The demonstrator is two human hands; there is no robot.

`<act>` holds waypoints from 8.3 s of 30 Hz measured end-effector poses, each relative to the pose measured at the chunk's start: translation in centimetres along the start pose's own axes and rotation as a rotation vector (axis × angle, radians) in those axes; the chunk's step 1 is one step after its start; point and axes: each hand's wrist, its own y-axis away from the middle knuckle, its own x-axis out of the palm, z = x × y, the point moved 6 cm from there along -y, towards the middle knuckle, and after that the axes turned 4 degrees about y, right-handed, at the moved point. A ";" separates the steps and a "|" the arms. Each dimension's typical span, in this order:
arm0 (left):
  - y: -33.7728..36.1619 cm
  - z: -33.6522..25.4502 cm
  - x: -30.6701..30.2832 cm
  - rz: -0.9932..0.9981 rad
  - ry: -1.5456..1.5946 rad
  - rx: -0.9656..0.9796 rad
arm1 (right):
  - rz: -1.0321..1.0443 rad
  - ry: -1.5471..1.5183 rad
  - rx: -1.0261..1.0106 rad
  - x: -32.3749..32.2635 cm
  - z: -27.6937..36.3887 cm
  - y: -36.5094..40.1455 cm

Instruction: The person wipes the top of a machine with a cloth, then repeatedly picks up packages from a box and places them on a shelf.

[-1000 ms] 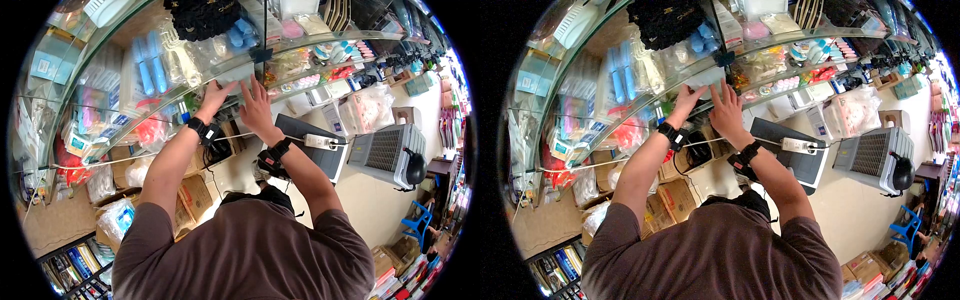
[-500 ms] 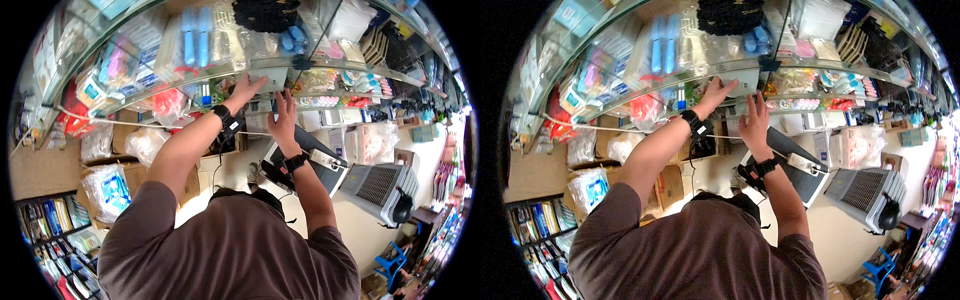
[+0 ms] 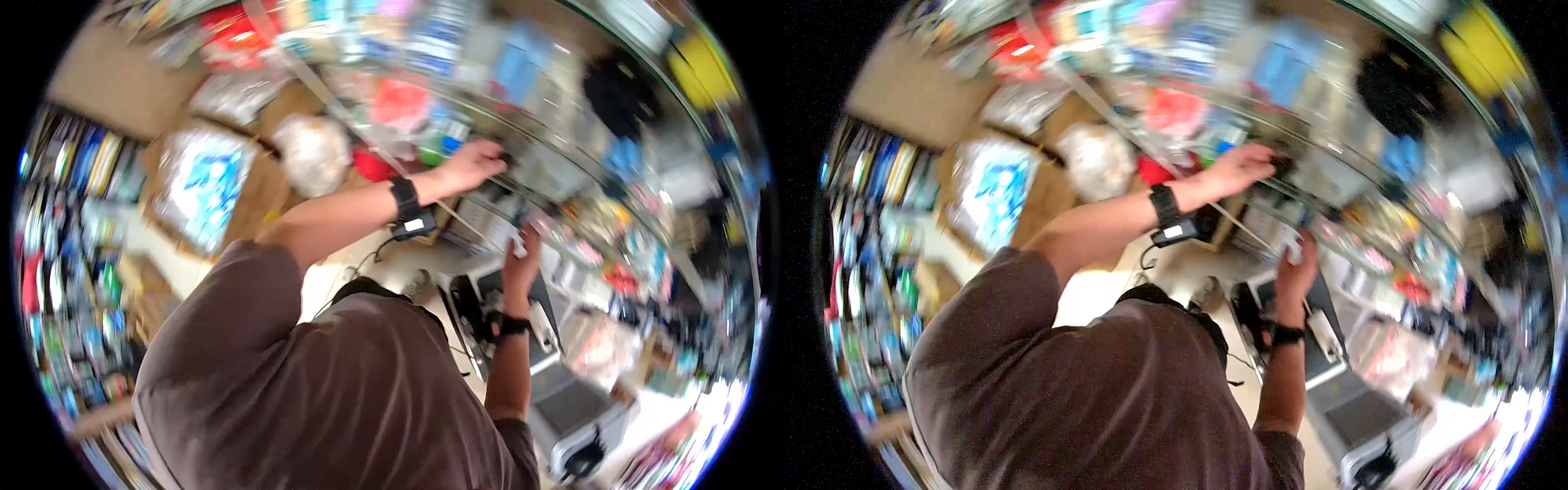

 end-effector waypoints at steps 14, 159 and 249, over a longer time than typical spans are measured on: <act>34.3 -0.1 -32.2 -0.785 0.306 -0.262 | 0.412 -0.331 0.361 10.3 -0.8 3.6; 28.9 -7.2 -23.8 0.185 -0.163 0.173 | 0.373 -0.868 0.396 19.3 31.3 13.2; 1.7 -5.0 5.3 0.295 -0.312 0.335 | -0.270 -0.671 -0.008 -7.0 9.9 -3.9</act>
